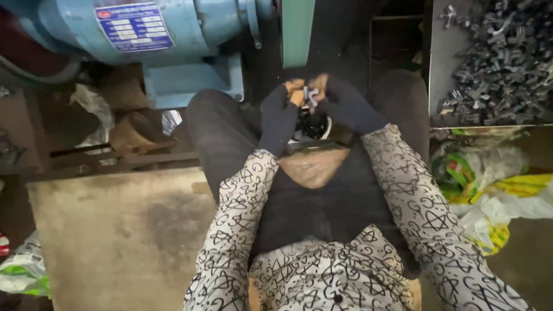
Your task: The person, wearing gloves, sits at a bench grinder and grinds the ends of metal bolts against the spinning abrasive wheel, producing sparks. They repeatedly pick bolts from a tray, grind each one, and place finished bolts into a container on their lap.
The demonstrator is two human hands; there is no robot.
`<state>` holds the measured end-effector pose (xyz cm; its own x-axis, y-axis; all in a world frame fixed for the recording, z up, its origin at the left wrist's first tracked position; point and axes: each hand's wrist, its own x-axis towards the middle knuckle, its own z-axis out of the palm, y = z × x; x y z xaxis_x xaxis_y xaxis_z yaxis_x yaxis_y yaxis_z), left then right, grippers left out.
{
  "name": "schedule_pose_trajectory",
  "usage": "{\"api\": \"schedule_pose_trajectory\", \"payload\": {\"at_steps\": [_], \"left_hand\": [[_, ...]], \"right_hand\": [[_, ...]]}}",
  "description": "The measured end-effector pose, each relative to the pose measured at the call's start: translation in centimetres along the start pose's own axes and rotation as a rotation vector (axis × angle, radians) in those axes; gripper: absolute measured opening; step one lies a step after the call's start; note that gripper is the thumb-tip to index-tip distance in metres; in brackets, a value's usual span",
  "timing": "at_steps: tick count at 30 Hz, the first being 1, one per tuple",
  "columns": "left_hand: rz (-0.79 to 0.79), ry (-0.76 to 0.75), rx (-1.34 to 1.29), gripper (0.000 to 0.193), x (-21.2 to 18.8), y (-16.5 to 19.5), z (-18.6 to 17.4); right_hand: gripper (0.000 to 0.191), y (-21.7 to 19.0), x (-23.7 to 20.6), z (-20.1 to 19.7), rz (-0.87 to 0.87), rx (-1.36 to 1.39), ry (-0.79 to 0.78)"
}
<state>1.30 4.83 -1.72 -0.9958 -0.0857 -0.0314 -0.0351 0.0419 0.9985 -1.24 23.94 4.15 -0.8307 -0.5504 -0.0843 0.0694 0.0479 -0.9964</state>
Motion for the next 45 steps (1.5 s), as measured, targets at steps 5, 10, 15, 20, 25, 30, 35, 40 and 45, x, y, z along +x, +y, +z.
{"api": "schedule_pose_trajectory", "payload": {"at_steps": [5, 10, 15, 20, 25, 30, 35, 40, 45], "left_hand": [[0.068, 0.035, -0.002, 0.031, -0.2, 2.1, -0.8], [-0.003, 0.123, -0.040, 0.029, 0.0, 2.1, -0.4], [-0.254, 0.227, -0.168, 0.023, 1.3, -0.1, 1.1], [0.139, 0.232, 0.405, 0.024, 1.8, -0.8, 0.8], [0.052, 0.143, 0.125, 0.026, 1.6, -0.7, 1.6], [0.146, 0.187, 0.433, 0.024, 2.1, -1.0, 2.0], [0.156, -0.297, 0.384, 0.034, 1.1, -0.4, 1.0], [-0.132, -0.552, 0.728, 0.044, 0.3, 0.2, 2.5], [-0.066, -0.473, 0.615, 0.038, 1.1, -0.1, 3.6]], "right_hand": [[0.024, -0.2, 1.0, 1.6, 0.186, -0.074, 0.055], [0.028, 0.7, 2.7, 2.3, 0.169, -0.058, 0.161], [0.025, 2.0, 4.0, 2.4, 0.148, -0.069, 0.254], [0.025, 3.3, 3.8, 1.3, 0.103, -0.071, 0.222], [0.022, 4.9, 3.4, 0.0, 0.157, 0.201, 0.363], [0.018, 4.0, 2.8, -0.6, 0.133, 0.099, 0.251], [0.023, 0.4, 0.9, -13.6, -0.059, -0.961, 0.474], [0.030, 1.3, 0.1, -24.7, 0.004, -1.486, 0.722], [0.039, -1.2, 0.2, -25.7, 0.239, -1.359, 0.554]]}}
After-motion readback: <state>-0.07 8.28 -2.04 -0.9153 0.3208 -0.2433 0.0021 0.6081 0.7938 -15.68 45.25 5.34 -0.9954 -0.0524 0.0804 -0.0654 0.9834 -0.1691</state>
